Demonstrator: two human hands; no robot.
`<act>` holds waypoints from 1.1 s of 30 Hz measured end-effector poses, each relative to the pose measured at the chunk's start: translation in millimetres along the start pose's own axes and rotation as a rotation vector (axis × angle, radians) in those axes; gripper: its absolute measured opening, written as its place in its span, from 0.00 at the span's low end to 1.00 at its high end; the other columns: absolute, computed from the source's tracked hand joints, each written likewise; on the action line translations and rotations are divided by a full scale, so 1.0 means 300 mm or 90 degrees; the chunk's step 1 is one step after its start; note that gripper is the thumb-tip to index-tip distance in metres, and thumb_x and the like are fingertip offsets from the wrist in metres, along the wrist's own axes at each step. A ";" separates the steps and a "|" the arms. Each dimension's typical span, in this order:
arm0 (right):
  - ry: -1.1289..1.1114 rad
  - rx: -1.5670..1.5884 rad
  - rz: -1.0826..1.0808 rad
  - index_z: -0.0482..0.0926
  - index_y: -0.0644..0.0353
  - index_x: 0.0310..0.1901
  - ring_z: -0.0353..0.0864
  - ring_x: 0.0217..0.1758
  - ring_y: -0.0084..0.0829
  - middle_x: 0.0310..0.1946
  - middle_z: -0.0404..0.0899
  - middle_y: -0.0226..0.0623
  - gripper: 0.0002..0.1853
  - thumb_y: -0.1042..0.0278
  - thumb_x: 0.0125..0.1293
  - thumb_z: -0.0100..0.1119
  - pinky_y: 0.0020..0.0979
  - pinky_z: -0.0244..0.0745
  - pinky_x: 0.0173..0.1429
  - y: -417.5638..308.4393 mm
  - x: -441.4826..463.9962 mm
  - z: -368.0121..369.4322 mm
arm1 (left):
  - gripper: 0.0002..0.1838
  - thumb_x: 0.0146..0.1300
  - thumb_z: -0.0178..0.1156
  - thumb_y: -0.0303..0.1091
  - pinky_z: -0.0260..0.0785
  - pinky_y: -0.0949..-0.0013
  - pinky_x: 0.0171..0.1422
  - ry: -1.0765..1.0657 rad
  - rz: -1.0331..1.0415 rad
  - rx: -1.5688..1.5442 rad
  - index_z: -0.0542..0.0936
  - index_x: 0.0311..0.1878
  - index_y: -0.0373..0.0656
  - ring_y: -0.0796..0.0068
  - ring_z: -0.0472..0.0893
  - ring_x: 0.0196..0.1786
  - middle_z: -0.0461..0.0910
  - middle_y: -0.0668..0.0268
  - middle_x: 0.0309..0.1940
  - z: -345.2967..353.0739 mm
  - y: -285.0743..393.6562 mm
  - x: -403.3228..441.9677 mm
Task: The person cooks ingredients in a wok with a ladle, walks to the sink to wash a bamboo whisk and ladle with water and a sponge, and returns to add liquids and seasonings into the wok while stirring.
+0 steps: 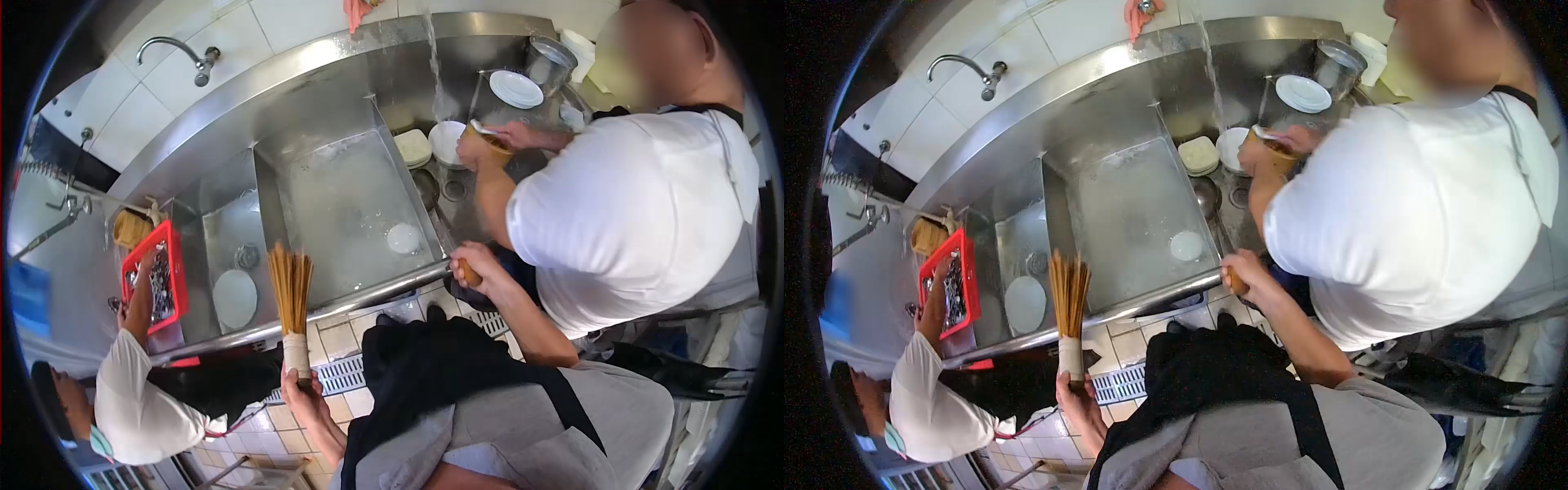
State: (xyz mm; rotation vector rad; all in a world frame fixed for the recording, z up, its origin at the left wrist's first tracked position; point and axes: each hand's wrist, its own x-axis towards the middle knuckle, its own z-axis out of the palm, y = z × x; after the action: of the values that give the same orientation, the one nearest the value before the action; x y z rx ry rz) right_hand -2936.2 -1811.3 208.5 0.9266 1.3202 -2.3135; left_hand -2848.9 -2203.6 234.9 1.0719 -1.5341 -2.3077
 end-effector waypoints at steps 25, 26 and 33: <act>0.343 0.052 0.095 0.75 0.65 0.39 0.80 0.25 0.41 0.30 0.78 0.47 0.07 0.72 0.62 0.53 0.43 0.78 0.27 0.121 0.975 -0.318 | 0.22 0.58 0.61 0.33 0.68 0.73 0.28 -0.515 0.200 0.572 0.79 0.55 0.35 0.78 0.77 0.24 0.80 0.63 0.27 1.049 0.102 0.319; 0.327 -0.039 0.101 0.76 0.65 0.39 0.80 0.25 0.40 0.29 0.78 0.46 0.07 0.71 0.62 0.53 0.42 0.77 0.26 0.063 0.951 -0.317 | 0.22 0.57 0.61 0.33 0.69 0.71 0.29 -0.540 0.228 0.612 0.79 0.54 0.35 0.76 0.78 0.24 0.80 0.62 0.25 1.157 0.077 0.308; 0.442 -0.371 -0.474 0.81 0.62 0.31 0.77 0.24 0.25 0.20 0.77 0.33 0.10 0.65 0.64 0.58 0.29 0.72 0.29 -0.554 0.727 -0.333 | 0.18 0.55 0.63 0.32 0.69 0.70 0.26 -0.671 0.177 0.610 0.80 0.48 0.33 0.76 0.77 0.21 0.80 0.61 0.24 1.860 -0.362 0.474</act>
State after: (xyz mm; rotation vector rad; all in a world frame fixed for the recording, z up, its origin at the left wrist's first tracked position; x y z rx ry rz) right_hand -3152.5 -1630.6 132.5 1.2027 2.8303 -1.8172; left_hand -3285.7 -1815.3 193.6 -0.4955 -3.0360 -1.9335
